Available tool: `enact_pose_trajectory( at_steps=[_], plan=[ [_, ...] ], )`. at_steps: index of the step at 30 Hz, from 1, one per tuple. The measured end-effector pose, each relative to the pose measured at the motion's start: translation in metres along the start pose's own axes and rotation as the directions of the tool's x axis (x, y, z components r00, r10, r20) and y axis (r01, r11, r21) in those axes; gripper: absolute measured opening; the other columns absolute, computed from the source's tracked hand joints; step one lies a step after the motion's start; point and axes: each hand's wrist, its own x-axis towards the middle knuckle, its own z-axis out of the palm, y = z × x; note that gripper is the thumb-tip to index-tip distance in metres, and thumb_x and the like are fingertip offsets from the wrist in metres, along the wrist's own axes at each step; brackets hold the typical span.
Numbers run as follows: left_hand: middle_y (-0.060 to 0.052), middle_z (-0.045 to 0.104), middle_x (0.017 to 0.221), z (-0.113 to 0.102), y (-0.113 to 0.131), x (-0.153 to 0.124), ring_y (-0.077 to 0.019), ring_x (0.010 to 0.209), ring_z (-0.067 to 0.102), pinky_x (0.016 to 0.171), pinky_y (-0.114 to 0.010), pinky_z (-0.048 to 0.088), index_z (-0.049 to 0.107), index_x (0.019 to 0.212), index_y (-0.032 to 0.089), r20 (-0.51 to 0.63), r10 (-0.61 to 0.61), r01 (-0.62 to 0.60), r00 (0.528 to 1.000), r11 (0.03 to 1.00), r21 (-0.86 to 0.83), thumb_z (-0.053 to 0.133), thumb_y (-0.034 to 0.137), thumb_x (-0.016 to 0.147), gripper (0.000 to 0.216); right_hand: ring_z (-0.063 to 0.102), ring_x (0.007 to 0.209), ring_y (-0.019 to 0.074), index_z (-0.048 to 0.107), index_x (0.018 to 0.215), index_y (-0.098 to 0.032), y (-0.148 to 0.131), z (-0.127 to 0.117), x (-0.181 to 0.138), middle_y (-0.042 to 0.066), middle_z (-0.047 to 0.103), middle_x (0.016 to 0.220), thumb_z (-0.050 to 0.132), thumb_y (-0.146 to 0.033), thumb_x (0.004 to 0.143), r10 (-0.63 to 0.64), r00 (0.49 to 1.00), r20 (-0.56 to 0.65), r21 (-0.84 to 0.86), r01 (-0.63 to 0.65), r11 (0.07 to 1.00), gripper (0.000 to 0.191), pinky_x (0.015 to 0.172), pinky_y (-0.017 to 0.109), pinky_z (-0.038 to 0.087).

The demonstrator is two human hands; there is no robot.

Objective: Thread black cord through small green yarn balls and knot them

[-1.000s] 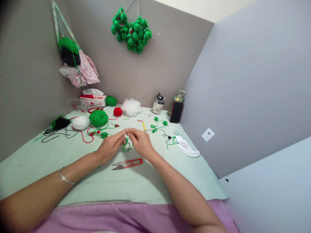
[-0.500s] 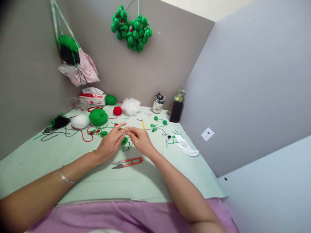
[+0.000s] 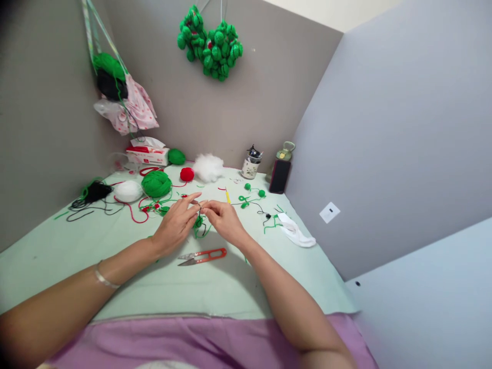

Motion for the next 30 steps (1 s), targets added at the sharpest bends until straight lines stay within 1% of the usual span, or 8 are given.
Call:
enact_pose_trajectory(
  at_steps=[5,8,12,14,17,21,25,30],
  plan=[
    [-0.015,0.044,0.145,0.001,-0.002,-0.001,-0.0265,0.117,0.050,0.096,-0.047,0.041,0.056,0.127,0.019,0.003,0.002,-0.002,1.000,1.000,0.019,0.035,0.014,0.094,0.040,0.028,0.048,0.0078,0.062,0.077,-0.015,-0.002,-0.002,0.001,-0.007,0.037,0.050,0.057,-0.036,0.082,0.061,0.998,-0.005,0.087,-0.061,0.994,0.022,0.048,0.023,0.022],
    [-0.012,0.045,0.145,-0.001,-0.003,0.001,-0.0260,0.118,0.050,0.097,-0.046,0.041,0.058,0.127,0.022,0.014,0.004,-0.003,1.000,1.000,-0.009,0.036,0.014,0.094,0.040,0.029,0.049,0.0079,0.062,0.077,-0.015,-0.005,-0.002,0.001,-0.007,0.038,0.051,0.057,-0.038,0.082,0.046,0.998,0.049,0.124,-0.052,0.991,0.023,0.048,0.023,0.023],
    [-0.009,0.052,0.139,-0.009,0.000,0.006,-0.0239,0.115,0.052,0.102,-0.046,0.038,0.066,0.115,0.023,-0.015,-0.092,0.087,0.996,0.975,-0.203,0.041,0.020,0.094,0.033,0.033,0.049,0.0089,0.064,0.082,-0.016,-0.005,0.000,-0.002,-0.006,0.040,0.051,0.055,-0.039,0.085,0.010,0.999,-0.044,0.065,-0.007,0.998,0.025,0.049,0.023,0.027],
    [-0.008,0.057,0.132,-0.012,0.001,0.009,-0.0236,0.115,0.053,0.101,-0.044,0.039,0.069,0.107,0.022,0.010,-0.224,0.212,0.974,0.905,-0.369,0.046,0.026,0.093,0.028,0.036,0.050,0.0098,0.065,0.085,-0.016,-0.003,0.002,-0.004,-0.005,0.042,0.052,0.052,-0.038,0.088,-0.026,0.994,-0.105,-0.046,0.021,0.999,0.026,0.050,0.023,0.029],
    [-0.009,0.062,0.123,-0.015,0.001,0.012,-0.0245,0.110,0.057,0.094,-0.040,0.044,0.070,0.096,0.019,0.131,-0.430,0.419,0.893,0.690,-0.590,0.058,0.035,0.086,0.023,0.038,0.050,0.0102,0.066,0.088,-0.019,0.002,0.006,-0.007,-0.004,0.046,0.055,0.050,-0.036,0.091,-0.123,0.981,-0.150,-0.270,0.079,0.960,0.024,0.053,0.023,0.031],
    [-0.009,0.063,0.123,-0.015,0.002,0.015,-0.0239,0.107,0.060,0.097,-0.039,0.042,0.068,0.089,0.017,0.265,-0.550,0.535,0.792,0.417,-0.735,0.070,0.038,0.075,0.026,0.039,0.050,0.0104,0.066,0.089,-0.022,0.005,0.011,-0.011,-0.004,0.048,0.055,0.049,-0.032,0.093,-0.222,0.966,-0.136,-0.479,0.132,0.868,0.020,0.054,0.023,0.029],
    [-0.009,0.064,0.123,-0.015,0.003,0.016,-0.0249,0.116,0.056,0.104,-0.041,0.036,0.068,0.081,0.017,0.296,-0.552,0.538,0.779,0.347,-0.768,0.070,0.036,0.075,0.020,0.041,0.050,0.0110,0.066,0.090,-0.022,0.006,0.013,-0.012,-0.003,0.052,0.057,0.046,-0.031,0.095,-0.260,0.959,-0.116,-0.570,0.150,0.808,0.023,0.055,0.023,0.029],
    [-0.008,0.065,0.120,-0.016,0.000,0.015,-0.0238,0.115,0.057,0.099,-0.040,0.041,0.068,0.076,0.018,0.333,-0.536,0.552,0.776,0.322,-0.769,0.069,0.034,0.076,0.016,0.046,0.052,0.0117,0.066,0.093,-0.023,0.009,0.012,-0.012,-0.001,0.060,0.063,0.043,-0.031,0.096,-0.311,0.943,-0.118,-0.627,0.172,0.760,0.025,0.057,0.023,0.030]
  ],
)
